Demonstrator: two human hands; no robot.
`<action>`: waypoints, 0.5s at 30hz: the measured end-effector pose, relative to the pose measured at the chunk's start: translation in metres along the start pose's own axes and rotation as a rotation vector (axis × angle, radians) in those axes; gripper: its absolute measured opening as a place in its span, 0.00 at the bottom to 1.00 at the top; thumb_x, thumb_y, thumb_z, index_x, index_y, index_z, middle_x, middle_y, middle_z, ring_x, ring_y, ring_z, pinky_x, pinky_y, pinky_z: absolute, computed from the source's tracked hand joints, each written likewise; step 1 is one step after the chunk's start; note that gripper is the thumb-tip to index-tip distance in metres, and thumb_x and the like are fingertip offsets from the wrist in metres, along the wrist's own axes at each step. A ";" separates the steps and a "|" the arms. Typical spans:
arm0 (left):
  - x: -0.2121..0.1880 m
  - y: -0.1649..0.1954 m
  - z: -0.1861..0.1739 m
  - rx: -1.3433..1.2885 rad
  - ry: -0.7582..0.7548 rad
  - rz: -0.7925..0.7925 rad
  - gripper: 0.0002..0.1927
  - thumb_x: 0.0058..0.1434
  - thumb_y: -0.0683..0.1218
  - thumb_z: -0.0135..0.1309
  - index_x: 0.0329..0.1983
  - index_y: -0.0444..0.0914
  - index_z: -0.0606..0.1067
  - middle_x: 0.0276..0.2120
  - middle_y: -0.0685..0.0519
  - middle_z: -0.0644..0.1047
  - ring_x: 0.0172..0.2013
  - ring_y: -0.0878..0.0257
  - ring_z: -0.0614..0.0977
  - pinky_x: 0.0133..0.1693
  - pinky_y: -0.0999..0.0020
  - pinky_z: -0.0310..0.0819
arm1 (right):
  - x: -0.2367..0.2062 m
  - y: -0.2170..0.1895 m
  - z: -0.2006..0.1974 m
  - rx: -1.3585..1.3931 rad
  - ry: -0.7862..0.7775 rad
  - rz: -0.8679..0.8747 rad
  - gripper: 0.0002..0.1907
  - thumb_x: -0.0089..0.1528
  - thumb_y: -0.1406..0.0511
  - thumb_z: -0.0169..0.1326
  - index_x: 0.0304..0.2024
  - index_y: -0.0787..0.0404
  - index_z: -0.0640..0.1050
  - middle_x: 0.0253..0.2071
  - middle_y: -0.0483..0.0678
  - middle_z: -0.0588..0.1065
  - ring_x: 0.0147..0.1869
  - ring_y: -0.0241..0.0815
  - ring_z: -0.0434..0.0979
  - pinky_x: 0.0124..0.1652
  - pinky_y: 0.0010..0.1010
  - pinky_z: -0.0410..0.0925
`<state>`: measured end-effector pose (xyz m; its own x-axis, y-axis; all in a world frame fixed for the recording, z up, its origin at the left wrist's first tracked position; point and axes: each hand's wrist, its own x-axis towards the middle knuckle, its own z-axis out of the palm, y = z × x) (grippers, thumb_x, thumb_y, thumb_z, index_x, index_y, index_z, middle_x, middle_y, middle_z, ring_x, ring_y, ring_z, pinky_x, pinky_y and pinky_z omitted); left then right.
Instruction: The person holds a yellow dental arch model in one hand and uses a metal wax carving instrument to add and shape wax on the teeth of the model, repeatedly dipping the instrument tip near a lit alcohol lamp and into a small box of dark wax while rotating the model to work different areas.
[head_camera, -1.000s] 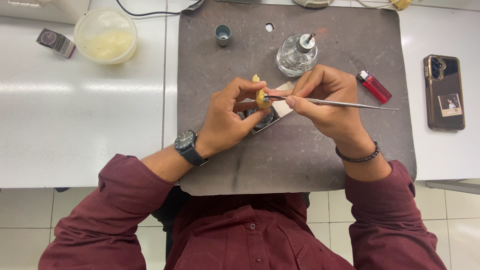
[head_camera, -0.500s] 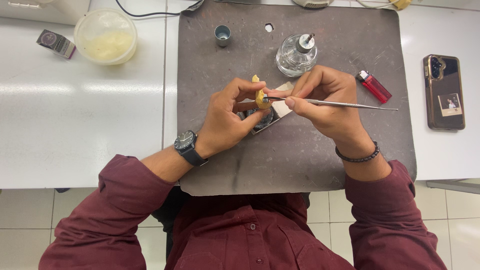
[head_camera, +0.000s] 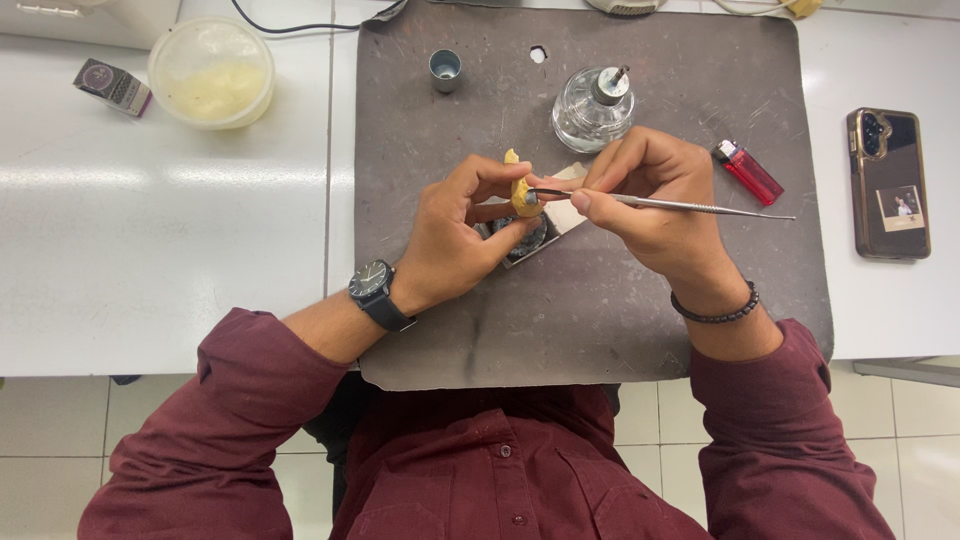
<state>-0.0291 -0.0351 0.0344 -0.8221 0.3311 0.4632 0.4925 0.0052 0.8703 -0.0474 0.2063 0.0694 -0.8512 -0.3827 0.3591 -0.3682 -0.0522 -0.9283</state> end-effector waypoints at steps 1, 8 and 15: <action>0.000 0.001 0.000 -0.001 -0.002 0.000 0.24 0.64 0.34 0.62 0.61 0.36 0.68 0.57 0.46 0.78 0.59 0.55 0.83 0.61 0.63 0.85 | 0.000 0.000 0.000 -0.007 0.001 -0.002 0.10 0.64 0.75 0.63 0.35 0.62 0.73 0.33 0.49 0.77 0.32 0.28 0.75 0.31 0.16 0.68; -0.001 -0.001 0.000 -0.010 -0.008 -0.017 0.24 0.64 0.34 0.62 0.60 0.35 0.68 0.56 0.43 0.77 0.58 0.55 0.83 0.58 0.63 0.82 | -0.002 0.007 -0.002 -0.011 0.009 -0.022 0.11 0.66 0.73 0.64 0.36 0.61 0.72 0.31 0.48 0.76 0.32 0.28 0.74 0.33 0.16 0.68; -0.002 0.002 0.000 -0.109 -0.044 -0.055 0.26 0.64 0.34 0.62 0.63 0.35 0.66 0.57 0.43 0.78 0.58 0.56 0.84 0.60 0.64 0.86 | 0.001 0.002 0.003 0.088 0.093 -0.036 0.10 0.66 0.73 0.62 0.37 0.61 0.72 0.33 0.49 0.78 0.39 0.33 0.80 0.40 0.20 0.75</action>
<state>-0.0268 -0.0359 0.0354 -0.8325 0.3744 0.4083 0.4109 -0.0768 0.9084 -0.0480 0.2031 0.0674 -0.8705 -0.2924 0.3959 -0.3684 -0.1464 -0.9181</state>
